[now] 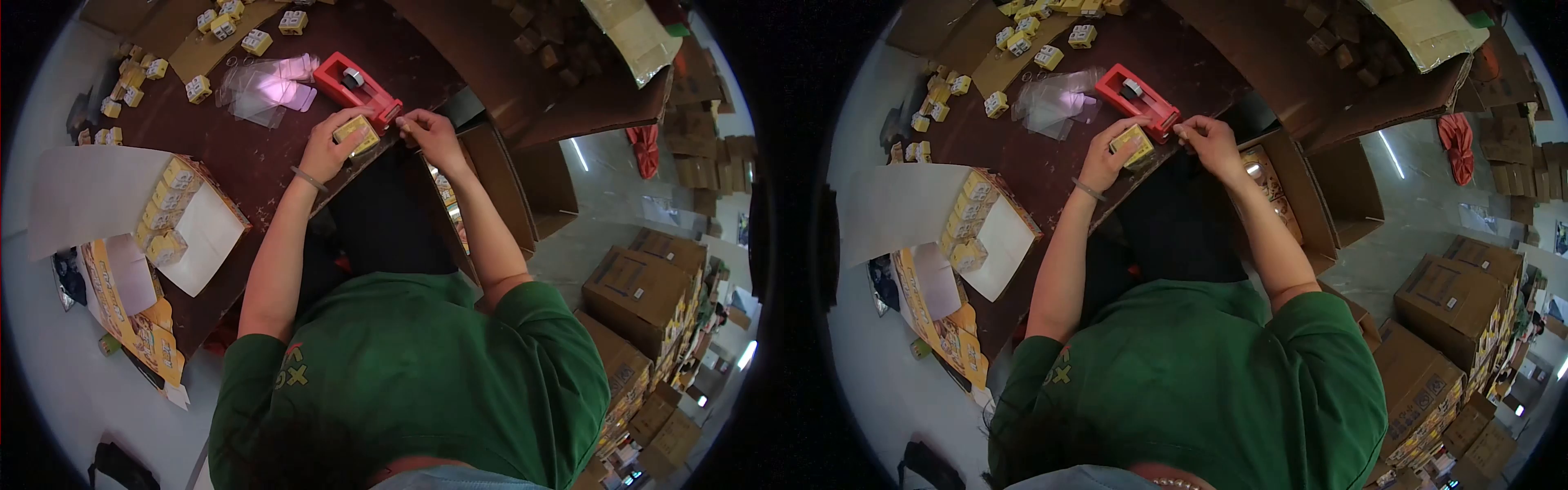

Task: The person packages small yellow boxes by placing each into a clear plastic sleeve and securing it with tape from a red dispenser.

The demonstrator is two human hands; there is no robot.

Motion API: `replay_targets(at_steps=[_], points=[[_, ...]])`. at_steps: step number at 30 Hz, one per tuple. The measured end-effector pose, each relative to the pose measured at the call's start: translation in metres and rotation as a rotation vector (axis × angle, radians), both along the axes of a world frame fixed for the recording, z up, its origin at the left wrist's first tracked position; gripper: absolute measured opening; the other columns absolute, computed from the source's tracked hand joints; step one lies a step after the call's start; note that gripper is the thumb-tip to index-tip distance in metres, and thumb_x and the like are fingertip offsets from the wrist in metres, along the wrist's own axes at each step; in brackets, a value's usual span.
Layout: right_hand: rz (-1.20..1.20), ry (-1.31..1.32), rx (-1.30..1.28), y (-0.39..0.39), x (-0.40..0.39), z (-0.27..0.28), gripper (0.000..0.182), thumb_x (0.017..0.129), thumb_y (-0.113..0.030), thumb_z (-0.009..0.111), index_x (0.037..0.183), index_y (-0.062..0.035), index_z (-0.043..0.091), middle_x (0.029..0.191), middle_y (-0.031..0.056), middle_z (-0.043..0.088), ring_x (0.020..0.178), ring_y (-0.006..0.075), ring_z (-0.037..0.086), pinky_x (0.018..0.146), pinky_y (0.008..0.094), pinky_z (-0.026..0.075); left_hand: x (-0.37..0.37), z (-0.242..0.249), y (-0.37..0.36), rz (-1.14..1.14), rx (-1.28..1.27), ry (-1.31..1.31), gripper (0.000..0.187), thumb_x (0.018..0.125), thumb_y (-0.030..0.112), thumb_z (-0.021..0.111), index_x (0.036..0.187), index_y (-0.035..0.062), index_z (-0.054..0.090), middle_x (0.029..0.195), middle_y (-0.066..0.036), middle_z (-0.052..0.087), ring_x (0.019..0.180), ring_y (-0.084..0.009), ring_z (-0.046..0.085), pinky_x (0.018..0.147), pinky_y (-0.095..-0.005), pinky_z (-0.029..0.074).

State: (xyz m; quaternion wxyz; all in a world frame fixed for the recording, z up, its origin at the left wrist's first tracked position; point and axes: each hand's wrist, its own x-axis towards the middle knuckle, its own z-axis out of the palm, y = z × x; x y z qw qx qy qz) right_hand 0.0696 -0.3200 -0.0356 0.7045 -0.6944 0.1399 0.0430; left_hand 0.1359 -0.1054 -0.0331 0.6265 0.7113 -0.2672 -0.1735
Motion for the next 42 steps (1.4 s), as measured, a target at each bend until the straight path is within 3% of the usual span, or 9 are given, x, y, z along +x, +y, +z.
replay_targets(at_steps=[11,19,26,29,31,34,38,40,42], points=[[-0.045,-0.046,-0.073,-0.004,-0.016,-0.048,0.014,0.096,-0.017,0.063,0.097,-0.0032,0.066,0.081,-0.0006,0.063,0.074,0.0066,0.057,0.067,0.0221,0.046,-0.007,-0.001,-0.006,0.098,-0.078,0.047,0.033,0.093,0.013,0.059,0.123,0.0006,0.06,0.114,-0.009,0.067,0.106,-0.014,0.061,0.093,-0.0277,0.047],[0.117,-0.106,0.477,0.039,-0.044,0.023,0.015,0.095,-0.018,0.063,0.098,-0.0029,0.065,0.08,-0.0002,0.063,0.073,0.0071,0.057,0.067,0.0225,0.046,-0.008,-0.006,-0.007,0.118,-0.13,0.054,0.031,0.092,0.012,0.06,0.122,0.0035,0.061,0.108,-0.01,0.068,0.1,-0.0138,0.062,0.089,-0.0282,0.048],[-0.018,-0.056,0.113,0.063,-0.033,0.013,0.02,0.093,-0.02,0.067,0.089,-0.0008,0.068,0.078,0.0018,0.066,0.068,0.006,0.058,0.063,0.0219,0.046,-0.018,0.001,0.004,0.084,-0.177,0.095,0.032,0.093,0.01,0.058,0.124,0.004,0.059,0.107,-0.007,0.066,0.098,-0.0138,0.062,0.088,-0.0281,0.049],[0.043,0.096,-0.307,0.053,-0.027,-0.001,0.02,0.088,-0.021,0.072,0.084,-0.0016,0.069,0.076,0.004,0.066,0.068,0.013,0.061,0.063,0.0269,0.048,-0.022,0.005,0.002,0.125,-0.163,0.142,0.032,0.093,0.01,0.058,0.125,0.004,0.058,0.107,-0.007,0.064,0.099,-0.0132,0.061,0.088,-0.0279,0.048],[-0.062,-0.346,-0.711,0.06,-0.039,-0.012,0.021,0.08,-0.019,0.078,0.092,-0.0046,0.068,0.082,0.0071,0.067,0.079,0.0232,0.064,0.069,0.0324,0.05,-0.018,-0.003,0.004,0.212,-0.295,0.321,0.034,0.093,0.012,0.06,0.126,0.0035,0.057,0.111,-0.007,0.063,0.103,-0.0125,0.06,0.09,-0.0276,0.047],[0.202,-0.849,-1.022,0.072,-0.049,0.012,0.06,0.07,-0.012,0.081,0.125,-0.013,0.058,0.125,0.0124,0.057,0.106,0.0347,0.058,0.087,0.0386,0.05,-0.024,-0.01,0.023,0.401,-0.617,0.773,0.028,0.096,0.018,0.055,0.122,0.0059,0.059,0.105,-0.006,0.063,0.097,-0.0164,0.062,0.087,-0.031,0.051],[0.475,-0.923,-0.756,0.088,-0.036,0.018,0.071,0.068,-0.003,0.079,0.132,-0.0103,0.051,0.128,0.015,0.055,0.105,0.0333,0.061,0.084,0.0399,0.053,-0.06,-0.015,0.058,0.432,-0.726,1.245,0.04,0.103,0.032,0.037,0.128,0.0074,0.055,0.123,-0.009,0.061,0.108,-0.0242,0.062,0.091,-0.0427,0.052],[0.375,-0.607,-0.228,0.115,-0.034,0.042,0.064,0.072,-0.005,0.078,0.129,-0.0055,0.051,0.124,0.015,0.059,0.105,0.0286,0.064,0.085,0.0374,0.053,-0.088,-0.001,0.094,0.425,-0.72,1.095,0.046,0.104,0.037,0.033,0.131,0.0063,0.052,0.123,-0.012,0.061,0.107,-0.0271,0.062,0.088,-0.0424,0.052],[0.448,-0.568,-0.135,0.148,-0.014,0.068,0.059,0.076,-0.009,0.078,0.128,-0.0028,0.05,0.12,0.0149,0.061,0.106,0.0255,0.064,0.087,0.0352,0.052,-0.114,-0.019,0.135,0.423,-0.615,0.919,0.042,0.104,0.034,0.035,0.127,0.0045,0.053,0.115,-0.015,0.063,0.096,-0.0254,0.065,0.082,-0.0361,0.052]])
